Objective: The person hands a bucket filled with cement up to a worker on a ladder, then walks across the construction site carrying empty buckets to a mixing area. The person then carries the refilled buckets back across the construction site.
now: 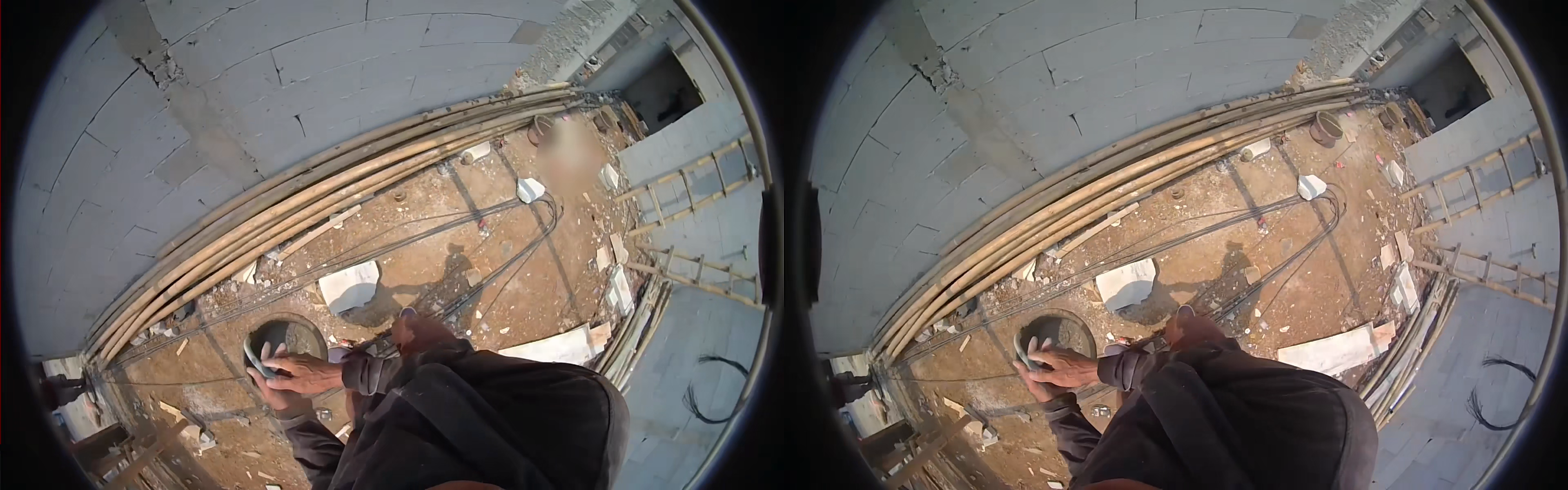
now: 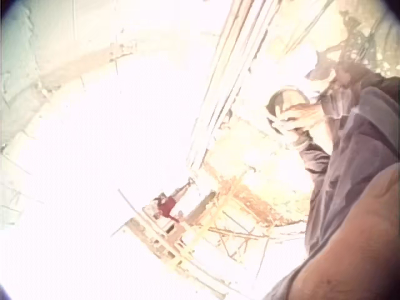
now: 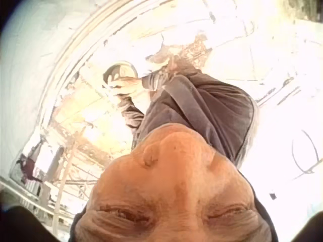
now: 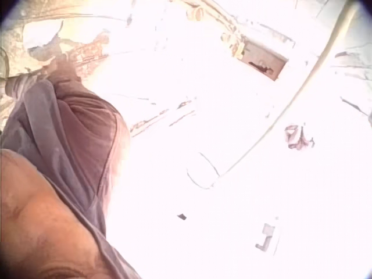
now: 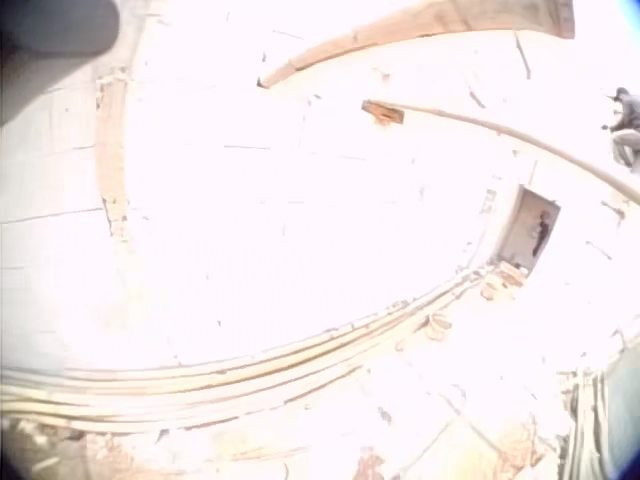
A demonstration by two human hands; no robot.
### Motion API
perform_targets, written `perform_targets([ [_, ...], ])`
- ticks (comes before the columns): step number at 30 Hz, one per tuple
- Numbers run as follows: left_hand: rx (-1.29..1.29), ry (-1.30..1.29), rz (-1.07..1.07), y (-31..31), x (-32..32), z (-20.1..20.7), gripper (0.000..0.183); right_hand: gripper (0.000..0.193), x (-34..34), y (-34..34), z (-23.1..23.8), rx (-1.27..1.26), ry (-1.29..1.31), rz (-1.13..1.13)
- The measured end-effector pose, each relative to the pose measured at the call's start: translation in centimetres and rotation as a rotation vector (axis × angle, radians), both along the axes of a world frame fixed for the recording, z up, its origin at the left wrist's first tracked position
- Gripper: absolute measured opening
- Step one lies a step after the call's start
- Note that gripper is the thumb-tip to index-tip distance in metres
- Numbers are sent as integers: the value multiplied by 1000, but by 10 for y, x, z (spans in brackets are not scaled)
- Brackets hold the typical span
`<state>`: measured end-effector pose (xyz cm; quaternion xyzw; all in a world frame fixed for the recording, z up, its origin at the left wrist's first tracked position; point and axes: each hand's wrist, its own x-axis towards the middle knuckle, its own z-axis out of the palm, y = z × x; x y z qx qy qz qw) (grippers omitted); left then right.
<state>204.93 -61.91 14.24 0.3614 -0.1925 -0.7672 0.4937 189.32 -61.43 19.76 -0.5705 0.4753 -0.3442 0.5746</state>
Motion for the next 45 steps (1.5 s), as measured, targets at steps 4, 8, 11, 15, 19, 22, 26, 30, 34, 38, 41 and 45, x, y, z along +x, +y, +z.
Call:
perform_targets([
  [4, 248, -423, 57, -21, -55, -2, 39, 54, -141, 49, -45, -110, 217, -252],
  [8, 362, -631, 66, -4, -64, -65, 29, 46, -347, 165, -115, 215, 725, -581],
  [11, 486, -751, 145, 12, -73, -103, 27, 44, -479, 289, -130, 655, 1007, -772],
  [15, 635, -673, 204, 34, -109, -122, 29, 27, -585, 417, -119, 620, 983, -1317],
  [19, 705, -650, 196, 46, -170, -128, 23, 24, -617, 455, -122, 513, 746, -1709],
  [22, 689, -726, 208, 44, -212, -138, 22, 25, -609, 443, -138, 641, 509, -1588],
  [26, 680, -759, 98, 26, -270, -162, 33, 27, -599, 402, -164, 626, 153, -1360],
  [30, 736, -871, 80, 10, -345, -180, 36, 31, -639, 361, -192, 698, 366, -1145],
  [34, 770, -983, 85, -25, -434, -181, 39, 35, -701, 346, -205, 911, 306, -1021],
  [38, 771, -1076, 69, -56, -514, -168, 42, 32, -775, 364, -216, 1083, 373, -1059],
  [41, 781, -1134, 84, -77, -560, -155, 44, 29, -848, 378, -222, 1202, 539, -1024],
  [45, 762, -1140, 247, -113, -620, -148, 57, 28, -978, 378, -224, 1000, 626, -1290],
])
